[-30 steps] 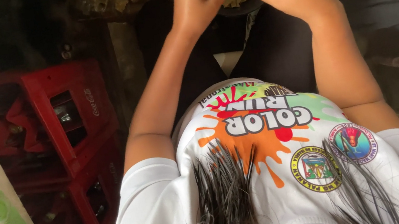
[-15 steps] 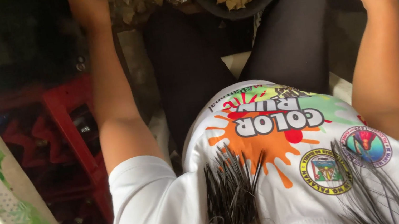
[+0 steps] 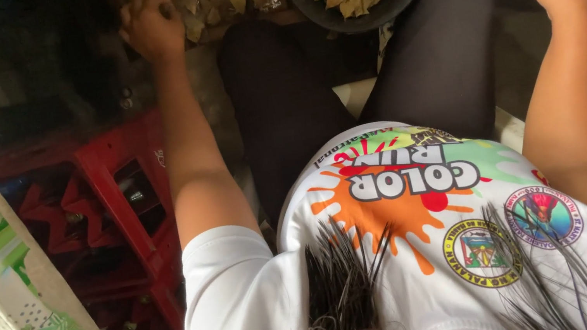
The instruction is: A person is manually filling small plastic bags with dried snack items from a large bowl.
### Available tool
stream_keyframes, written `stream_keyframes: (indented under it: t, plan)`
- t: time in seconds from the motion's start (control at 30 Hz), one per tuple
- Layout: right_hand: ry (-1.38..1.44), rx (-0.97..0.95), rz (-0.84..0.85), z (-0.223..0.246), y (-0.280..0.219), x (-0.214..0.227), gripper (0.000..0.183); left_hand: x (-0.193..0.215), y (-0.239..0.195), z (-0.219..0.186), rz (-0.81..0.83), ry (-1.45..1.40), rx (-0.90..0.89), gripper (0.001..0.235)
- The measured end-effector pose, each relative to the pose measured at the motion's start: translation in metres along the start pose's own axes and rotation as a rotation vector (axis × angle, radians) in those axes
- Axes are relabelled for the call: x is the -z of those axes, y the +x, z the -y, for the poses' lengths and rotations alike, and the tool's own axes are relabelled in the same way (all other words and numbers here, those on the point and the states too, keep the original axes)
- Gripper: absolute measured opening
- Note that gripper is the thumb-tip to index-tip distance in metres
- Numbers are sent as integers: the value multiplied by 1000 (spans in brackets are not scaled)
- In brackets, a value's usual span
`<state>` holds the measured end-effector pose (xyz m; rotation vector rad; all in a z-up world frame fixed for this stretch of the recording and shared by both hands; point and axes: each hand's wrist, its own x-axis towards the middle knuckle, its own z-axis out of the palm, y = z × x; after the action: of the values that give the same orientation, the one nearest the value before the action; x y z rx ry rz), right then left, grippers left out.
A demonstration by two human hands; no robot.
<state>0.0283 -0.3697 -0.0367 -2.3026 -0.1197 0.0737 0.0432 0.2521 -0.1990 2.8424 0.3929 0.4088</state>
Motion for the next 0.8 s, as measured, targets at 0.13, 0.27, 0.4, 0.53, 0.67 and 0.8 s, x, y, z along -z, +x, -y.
stream_keyframes:
  t: [0.13, 0.27, 0.4, 0.53, 0.67, 0.8]
  plan:
    - [-39, -12, 23, 10, 5, -2, 21, 15, 7, -3, 57, 42, -8, 21]
    - [-60, -24, 27, 10, 3, 0, 19, 3, 32, -2, 116, 24, -43, 32]
    - [-27, -35, 19, -5, -8, 7, 22, 16, 61, -36, 366, 34, -94, 45]
    - [-105, -50, 4, 1, -15, 16, 22, 21, 74, -61, 696, 145, -72, 61]
    - [-106, -59, 1, -12, -14, 17, 21, -1, 63, -44, 736, 202, -176, 56]
    - [-59, -52, 1, -28, 2, 12, 21, -21, 38, -15, 673, 73, -249, 46]
